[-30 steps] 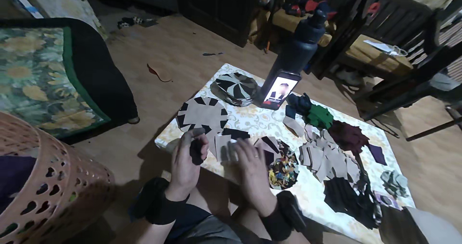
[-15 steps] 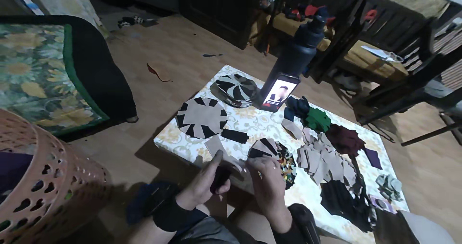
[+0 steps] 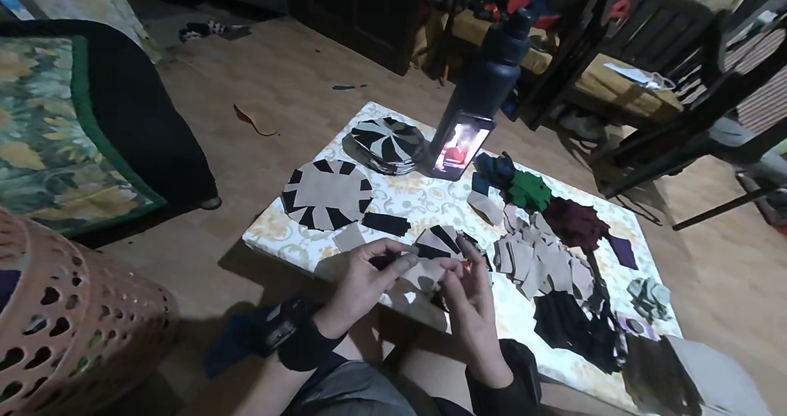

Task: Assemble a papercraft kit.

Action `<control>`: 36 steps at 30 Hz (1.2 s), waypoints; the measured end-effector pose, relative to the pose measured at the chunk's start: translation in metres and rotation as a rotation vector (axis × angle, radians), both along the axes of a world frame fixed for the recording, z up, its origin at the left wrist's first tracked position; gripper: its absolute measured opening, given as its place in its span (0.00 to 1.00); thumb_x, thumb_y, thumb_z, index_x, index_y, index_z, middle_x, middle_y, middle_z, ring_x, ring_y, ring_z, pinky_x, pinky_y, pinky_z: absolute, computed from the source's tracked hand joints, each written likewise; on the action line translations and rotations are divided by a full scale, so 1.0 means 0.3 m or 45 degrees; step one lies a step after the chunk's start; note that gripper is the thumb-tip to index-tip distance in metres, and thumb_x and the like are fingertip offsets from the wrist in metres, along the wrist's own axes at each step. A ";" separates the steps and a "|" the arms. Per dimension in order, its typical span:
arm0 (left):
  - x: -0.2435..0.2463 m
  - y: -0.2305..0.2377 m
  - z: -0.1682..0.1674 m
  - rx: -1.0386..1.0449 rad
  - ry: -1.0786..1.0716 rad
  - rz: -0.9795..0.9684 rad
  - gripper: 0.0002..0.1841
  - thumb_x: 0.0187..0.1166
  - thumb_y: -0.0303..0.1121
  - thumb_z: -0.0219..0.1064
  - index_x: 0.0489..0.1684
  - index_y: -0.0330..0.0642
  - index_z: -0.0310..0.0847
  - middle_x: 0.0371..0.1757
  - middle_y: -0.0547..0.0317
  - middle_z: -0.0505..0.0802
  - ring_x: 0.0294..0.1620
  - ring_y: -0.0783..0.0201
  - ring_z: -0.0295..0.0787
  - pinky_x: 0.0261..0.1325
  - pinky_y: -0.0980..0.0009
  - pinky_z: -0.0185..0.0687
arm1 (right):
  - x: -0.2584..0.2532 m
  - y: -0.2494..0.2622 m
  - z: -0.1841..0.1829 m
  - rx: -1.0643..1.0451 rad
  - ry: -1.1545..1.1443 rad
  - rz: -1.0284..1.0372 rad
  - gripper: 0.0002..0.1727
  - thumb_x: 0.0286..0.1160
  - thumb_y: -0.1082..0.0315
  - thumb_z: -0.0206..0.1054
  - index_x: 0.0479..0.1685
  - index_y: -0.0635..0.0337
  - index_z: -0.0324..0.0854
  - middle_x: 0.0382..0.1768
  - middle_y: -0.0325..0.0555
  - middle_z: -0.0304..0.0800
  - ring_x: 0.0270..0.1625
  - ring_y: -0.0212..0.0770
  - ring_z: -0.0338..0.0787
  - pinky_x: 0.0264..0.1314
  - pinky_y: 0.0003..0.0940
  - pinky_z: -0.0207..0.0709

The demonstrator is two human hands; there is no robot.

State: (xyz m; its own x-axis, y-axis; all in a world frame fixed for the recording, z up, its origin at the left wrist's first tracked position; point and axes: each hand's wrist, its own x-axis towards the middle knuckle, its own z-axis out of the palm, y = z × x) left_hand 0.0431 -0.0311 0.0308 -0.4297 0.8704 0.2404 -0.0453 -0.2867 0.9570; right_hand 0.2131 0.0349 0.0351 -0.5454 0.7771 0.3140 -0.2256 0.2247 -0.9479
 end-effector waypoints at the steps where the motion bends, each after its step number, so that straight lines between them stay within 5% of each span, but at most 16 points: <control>1: 0.000 0.009 0.008 0.000 0.019 -0.001 0.08 0.76 0.27 0.73 0.47 0.35 0.89 0.34 0.67 0.92 0.22 0.81 0.81 0.24 0.85 0.77 | -0.004 0.013 0.014 0.029 -0.003 -0.057 0.33 0.80 0.72 0.65 0.78 0.77 0.52 0.46 0.43 0.89 0.45 0.30 0.91 0.51 0.28 0.88; 4: -0.007 0.035 0.045 -0.022 0.096 -0.052 0.18 0.77 0.28 0.73 0.64 0.38 0.82 0.37 0.67 0.93 0.24 0.80 0.83 0.24 0.85 0.78 | 0.001 0.076 0.042 0.097 -0.068 -0.137 0.24 0.73 0.76 0.71 0.67 0.71 0.70 0.41 0.39 0.91 0.38 0.28 0.89 0.44 0.25 0.86; 8: -0.015 0.064 0.041 -0.061 0.463 0.004 0.25 0.76 0.33 0.74 0.73 0.43 0.78 0.39 0.67 0.95 0.35 0.79 0.90 0.41 0.80 0.87 | 0.020 0.148 0.055 0.183 -0.247 -0.099 0.22 0.75 0.74 0.69 0.68 0.67 0.72 0.42 0.38 0.90 0.34 0.26 0.86 0.38 0.21 0.83; 11: -0.007 0.073 -0.016 -0.221 0.815 0.020 0.26 0.80 0.45 0.70 0.74 0.45 0.79 0.30 0.65 0.91 0.28 0.70 0.85 0.39 0.67 0.84 | 0.039 0.188 0.026 0.271 -0.483 -0.074 0.20 0.77 0.70 0.69 0.66 0.68 0.76 0.42 0.41 0.90 0.37 0.27 0.89 0.42 0.24 0.87; 15: -0.003 0.075 -0.044 -0.399 1.104 0.096 0.24 0.85 0.46 0.63 0.79 0.51 0.77 0.36 0.56 0.92 0.33 0.55 0.89 0.37 0.50 0.83 | 0.041 0.213 -0.025 0.363 -0.776 -0.069 0.17 0.77 0.70 0.70 0.62 0.66 0.82 0.44 0.46 0.93 0.42 0.30 0.92 0.49 0.27 0.87; 19: -0.024 0.085 -0.079 -0.289 1.152 0.251 0.16 0.89 0.39 0.56 0.66 0.51 0.86 0.49 0.55 0.94 0.43 0.57 0.92 0.44 0.52 0.87 | 0.040 0.218 -0.026 0.361 -0.795 -0.058 0.16 0.77 0.70 0.70 0.61 0.65 0.83 0.44 0.46 0.94 0.43 0.30 0.93 0.51 0.26 0.87; 22: -0.035 0.085 -0.101 -0.207 1.120 0.275 0.12 0.84 0.39 0.64 0.55 0.51 0.92 0.52 0.57 0.91 0.42 0.64 0.90 0.44 0.62 0.87 | 0.045 0.227 -0.012 0.336 -0.821 -0.032 0.17 0.77 0.70 0.71 0.62 0.65 0.83 0.46 0.46 0.94 0.44 0.30 0.93 0.52 0.26 0.87; 29: -0.032 0.074 -0.114 -0.131 1.056 0.350 0.11 0.80 0.37 0.68 0.51 0.47 0.93 0.56 0.53 0.90 0.44 0.64 0.87 0.45 0.68 0.85 | 0.066 0.272 0.019 0.200 -0.809 0.128 0.15 0.76 0.71 0.71 0.59 0.65 0.83 0.45 0.44 0.92 0.40 0.29 0.92 0.47 0.25 0.88; 36: -0.038 0.072 -0.137 -0.148 1.210 0.209 0.14 0.76 0.51 0.71 0.46 0.54 0.95 0.53 0.58 0.92 0.44 0.60 0.90 0.46 0.56 0.86 | 0.047 0.268 0.030 0.213 -0.884 0.132 0.14 0.76 0.71 0.71 0.58 0.65 0.83 0.45 0.44 0.92 0.43 0.28 0.92 0.51 0.25 0.86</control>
State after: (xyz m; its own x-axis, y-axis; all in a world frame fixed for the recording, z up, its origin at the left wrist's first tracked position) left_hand 0.0315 -0.0094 -0.0102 -0.2188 0.8572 0.4662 0.7932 -0.1220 0.5966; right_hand 0.2273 0.1153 0.0443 -0.7307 0.6824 -0.0215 0.3883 0.3894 -0.8352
